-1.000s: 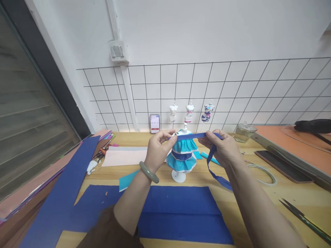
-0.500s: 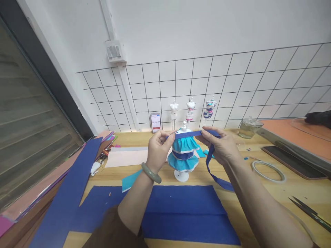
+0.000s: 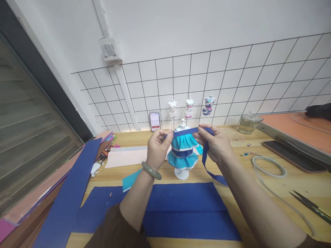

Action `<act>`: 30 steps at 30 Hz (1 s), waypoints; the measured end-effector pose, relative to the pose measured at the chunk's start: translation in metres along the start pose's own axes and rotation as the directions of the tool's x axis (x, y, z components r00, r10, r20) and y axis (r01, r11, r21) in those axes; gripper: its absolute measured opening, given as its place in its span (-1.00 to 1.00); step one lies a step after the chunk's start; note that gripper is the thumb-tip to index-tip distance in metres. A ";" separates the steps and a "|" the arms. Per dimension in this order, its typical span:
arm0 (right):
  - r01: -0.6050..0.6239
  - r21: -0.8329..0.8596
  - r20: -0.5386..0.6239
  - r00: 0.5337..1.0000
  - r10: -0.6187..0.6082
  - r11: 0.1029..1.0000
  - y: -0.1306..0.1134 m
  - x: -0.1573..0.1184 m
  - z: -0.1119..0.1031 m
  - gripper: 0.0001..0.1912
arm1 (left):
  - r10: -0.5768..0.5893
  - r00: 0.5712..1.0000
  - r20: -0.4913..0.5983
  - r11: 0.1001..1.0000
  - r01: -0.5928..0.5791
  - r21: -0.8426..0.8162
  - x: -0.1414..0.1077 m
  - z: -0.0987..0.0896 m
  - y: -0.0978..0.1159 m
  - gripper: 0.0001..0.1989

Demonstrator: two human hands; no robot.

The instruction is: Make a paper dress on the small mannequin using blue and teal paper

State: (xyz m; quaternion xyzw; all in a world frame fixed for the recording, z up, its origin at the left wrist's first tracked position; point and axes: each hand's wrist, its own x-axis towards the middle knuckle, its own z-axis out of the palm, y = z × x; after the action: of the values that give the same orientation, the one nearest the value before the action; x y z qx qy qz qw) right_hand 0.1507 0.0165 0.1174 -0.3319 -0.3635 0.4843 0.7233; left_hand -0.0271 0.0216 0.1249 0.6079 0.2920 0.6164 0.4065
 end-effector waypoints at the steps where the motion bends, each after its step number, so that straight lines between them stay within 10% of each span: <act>1: 0.000 -0.001 0.000 1.000 0.000 1.000 0.000 0.000 0.000 -0.69 | 0.006 1.000 -0.004 1.000 -0.006 -0.009 0.000 0.000 -0.001 -0.84; 30: 0.141 -0.228 0.050 0.990 -0.133 0.963 -0.028 -0.013 -0.012 -0.76 | 0.217 0.974 0.056 0.961 -0.224 0.165 -0.006 -0.002 0.018 -0.89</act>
State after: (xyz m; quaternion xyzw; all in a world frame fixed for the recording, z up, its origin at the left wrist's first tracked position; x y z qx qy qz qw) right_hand 0.1700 -0.0061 0.1315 -0.3797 -0.4516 0.3932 0.7052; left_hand -0.0322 0.0080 0.1375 0.6805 0.2664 0.6193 0.2872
